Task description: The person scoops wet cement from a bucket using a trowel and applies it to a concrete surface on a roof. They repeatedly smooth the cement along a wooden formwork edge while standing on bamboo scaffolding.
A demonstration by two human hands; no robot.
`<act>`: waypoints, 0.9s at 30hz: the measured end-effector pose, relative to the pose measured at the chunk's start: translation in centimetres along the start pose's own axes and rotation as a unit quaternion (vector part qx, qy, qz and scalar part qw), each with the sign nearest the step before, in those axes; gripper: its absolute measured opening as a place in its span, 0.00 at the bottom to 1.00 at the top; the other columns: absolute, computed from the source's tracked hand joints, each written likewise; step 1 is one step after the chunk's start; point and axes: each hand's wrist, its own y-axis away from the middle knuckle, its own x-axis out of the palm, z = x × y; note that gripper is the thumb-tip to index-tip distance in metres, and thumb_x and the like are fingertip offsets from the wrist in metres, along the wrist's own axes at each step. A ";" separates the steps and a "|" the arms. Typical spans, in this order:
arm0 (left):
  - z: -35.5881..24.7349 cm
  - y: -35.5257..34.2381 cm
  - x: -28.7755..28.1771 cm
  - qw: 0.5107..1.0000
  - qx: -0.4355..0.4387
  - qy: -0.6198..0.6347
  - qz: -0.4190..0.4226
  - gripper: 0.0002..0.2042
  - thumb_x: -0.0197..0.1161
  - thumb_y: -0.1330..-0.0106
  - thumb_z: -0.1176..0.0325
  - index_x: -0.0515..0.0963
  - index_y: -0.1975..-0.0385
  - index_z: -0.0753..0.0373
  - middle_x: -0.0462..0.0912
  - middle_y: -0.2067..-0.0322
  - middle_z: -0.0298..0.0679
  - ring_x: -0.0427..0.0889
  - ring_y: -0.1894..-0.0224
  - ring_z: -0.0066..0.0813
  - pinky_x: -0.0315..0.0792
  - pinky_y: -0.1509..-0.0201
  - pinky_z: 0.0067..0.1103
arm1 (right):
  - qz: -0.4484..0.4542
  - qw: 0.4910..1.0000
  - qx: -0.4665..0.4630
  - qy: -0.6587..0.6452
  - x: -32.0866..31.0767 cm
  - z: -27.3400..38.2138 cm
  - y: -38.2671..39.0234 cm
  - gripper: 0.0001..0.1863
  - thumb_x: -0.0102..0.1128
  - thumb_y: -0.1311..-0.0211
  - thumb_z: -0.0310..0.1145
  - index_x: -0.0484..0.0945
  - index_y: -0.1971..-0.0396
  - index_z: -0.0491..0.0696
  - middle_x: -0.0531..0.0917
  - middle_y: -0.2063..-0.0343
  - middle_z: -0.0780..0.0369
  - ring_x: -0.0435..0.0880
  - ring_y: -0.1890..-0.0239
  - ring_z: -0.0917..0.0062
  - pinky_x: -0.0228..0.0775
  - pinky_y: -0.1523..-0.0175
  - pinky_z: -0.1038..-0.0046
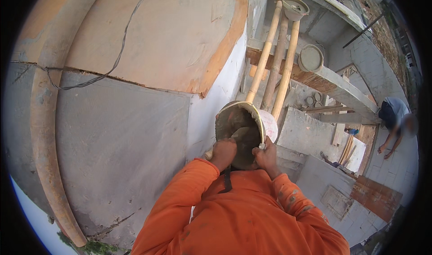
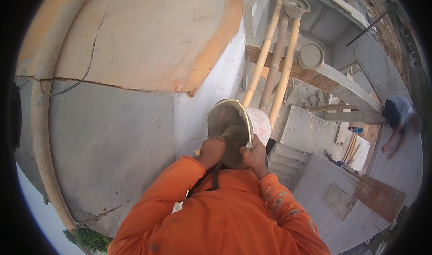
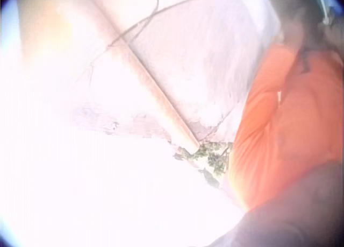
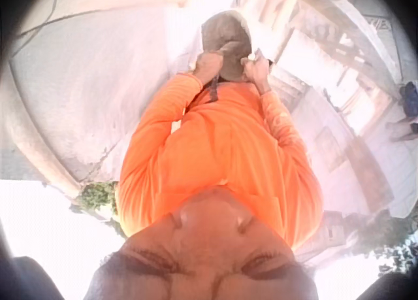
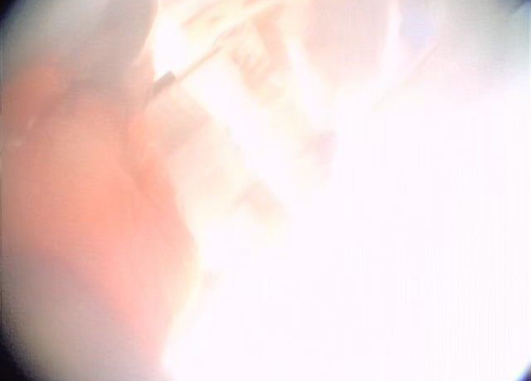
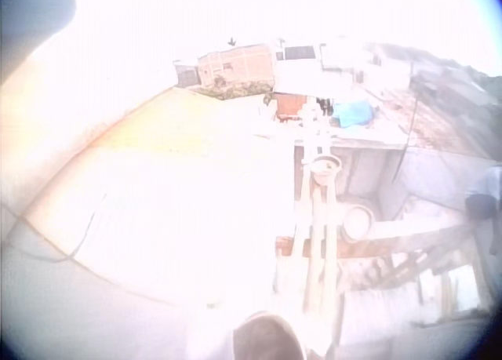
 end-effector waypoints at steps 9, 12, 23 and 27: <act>3.1 -3.8 -4.6 0.977 -0.139 -0.109 0.120 0.06 0.63 0.42 0.66 0.84 0.69 0.59 0.85 0.67 0.42 0.85 0.61 0.40 0.78 0.62 0.34 | -0.017 0.994 0.059 -0.092 0.0 -0.2 1.2 0.14 0.60 0.56 0.24 0.74 0.64 0.41 0.79 0.78 0.59 0.78 0.76 0.76 0.71 0.68 0.71; 2.5 -6.0 -5.2 0.955 -0.105 -0.119 0.252 0.06 0.63 0.42 0.67 0.85 0.68 0.57 0.87 0.65 0.41 0.86 0.60 0.39 0.79 0.61 0.34 | -0.013 0.996 0.053 -0.069 0.0 -0.1 2.0 0.14 0.60 0.56 0.24 0.74 0.65 0.41 0.78 0.79 0.59 0.76 0.76 0.75 0.70 0.68 0.70; 1.6 -1.0 3.4 0.952 0.034 0.201 0.227 0.14 0.62 0.51 0.69 0.82 0.65 0.67 0.84 0.67 0.53 0.84 0.60 0.50 0.77 0.53 0.36 | 0.015 0.998 -0.004 -0.063 -0.8 -1.7 2.5 0.12 0.58 0.56 0.24 0.73 0.67 0.41 0.72 0.81 0.64 0.72 0.79 0.79 0.67 0.73 0.73; -0.3 0.3 2.2 0.937 0.034 0.274 0.216 0.13 0.59 0.53 0.72 0.81 0.68 0.68 0.83 0.68 0.55 0.83 0.61 0.52 0.75 0.53 0.38 | 0.000 0.983 0.041 -0.177 -1.2 -0.1 2.7 0.14 0.55 0.54 0.20 0.71 0.64 0.42 0.71 0.81 0.67 0.73 0.82 0.82 0.69 0.81 0.77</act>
